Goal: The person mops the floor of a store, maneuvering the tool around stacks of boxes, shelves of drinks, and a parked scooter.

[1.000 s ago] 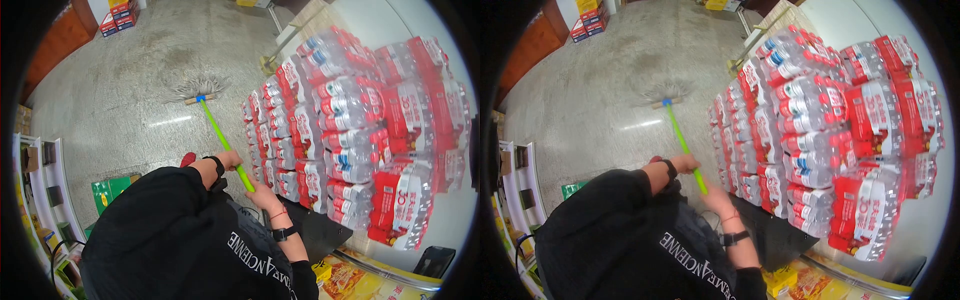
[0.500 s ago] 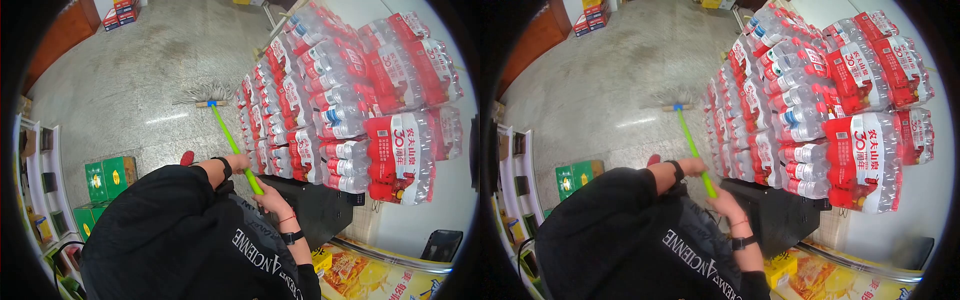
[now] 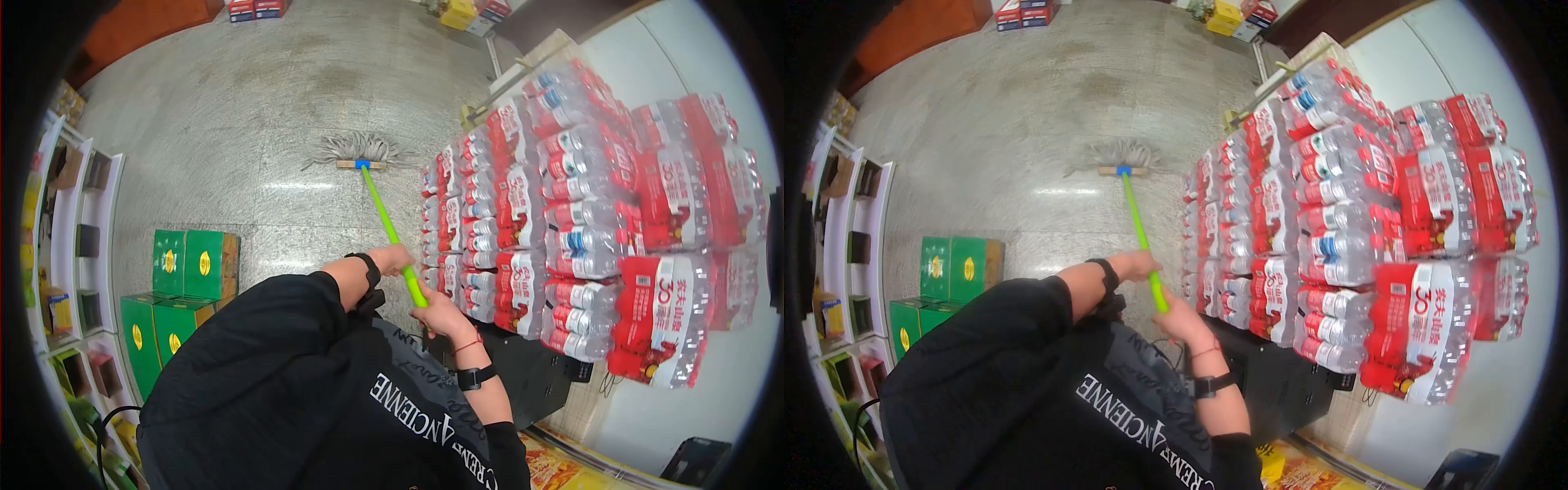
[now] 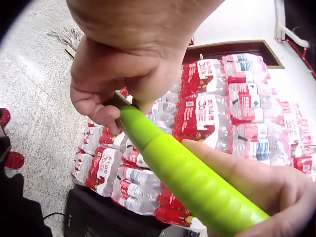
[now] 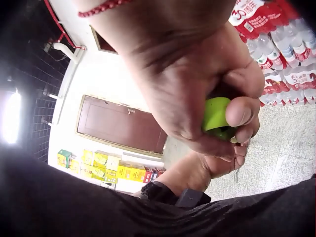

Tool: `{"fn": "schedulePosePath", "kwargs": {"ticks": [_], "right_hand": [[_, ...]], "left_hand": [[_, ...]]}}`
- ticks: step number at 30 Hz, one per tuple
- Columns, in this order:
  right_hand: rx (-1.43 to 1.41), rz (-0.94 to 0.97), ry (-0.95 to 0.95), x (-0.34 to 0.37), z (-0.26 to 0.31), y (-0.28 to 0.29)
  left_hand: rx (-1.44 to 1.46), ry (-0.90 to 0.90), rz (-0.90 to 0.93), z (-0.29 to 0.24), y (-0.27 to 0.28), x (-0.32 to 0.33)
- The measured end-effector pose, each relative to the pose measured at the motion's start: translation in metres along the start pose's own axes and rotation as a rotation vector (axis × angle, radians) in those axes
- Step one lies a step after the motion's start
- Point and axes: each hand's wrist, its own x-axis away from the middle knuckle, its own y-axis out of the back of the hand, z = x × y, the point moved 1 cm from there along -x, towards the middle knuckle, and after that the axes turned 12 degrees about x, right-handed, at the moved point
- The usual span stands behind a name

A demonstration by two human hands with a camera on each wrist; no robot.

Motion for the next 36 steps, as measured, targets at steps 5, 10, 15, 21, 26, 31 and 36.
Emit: {"fn": "schedulePosePath", "kwargs": {"ticks": [5,10,15,21,26,31,36], "right_hand": [[0.076,0.033,0.065,-0.034,0.05,-0.005],[0.219,0.114,0.104,-0.073,0.102,-0.012],[0.359,0.151,0.131,-0.099,0.141,-0.027],[0.446,0.182,0.199,-0.109,0.164,-0.033],[0.484,0.194,0.244,-0.114,0.147,-0.043],[0.48,0.187,0.192,-0.08,0.124,-0.044],[0.55,0.111,0.303,-0.043,0.048,-0.048]], "left_hand": [[0.074,0.059,-0.108,0.017,0.062,0.015],[0.341,0.059,-0.198,0.024,0.127,0.05],[0.407,0.112,-0.234,0.059,0.176,0.057],[0.5,0.118,-0.302,0.074,0.196,0.073],[0.486,0.114,-0.304,0.085,0.187,0.075],[0.5,0.144,-0.31,0.085,0.146,0.079],[0.469,0.149,-0.298,0.077,0.067,0.094]]}}
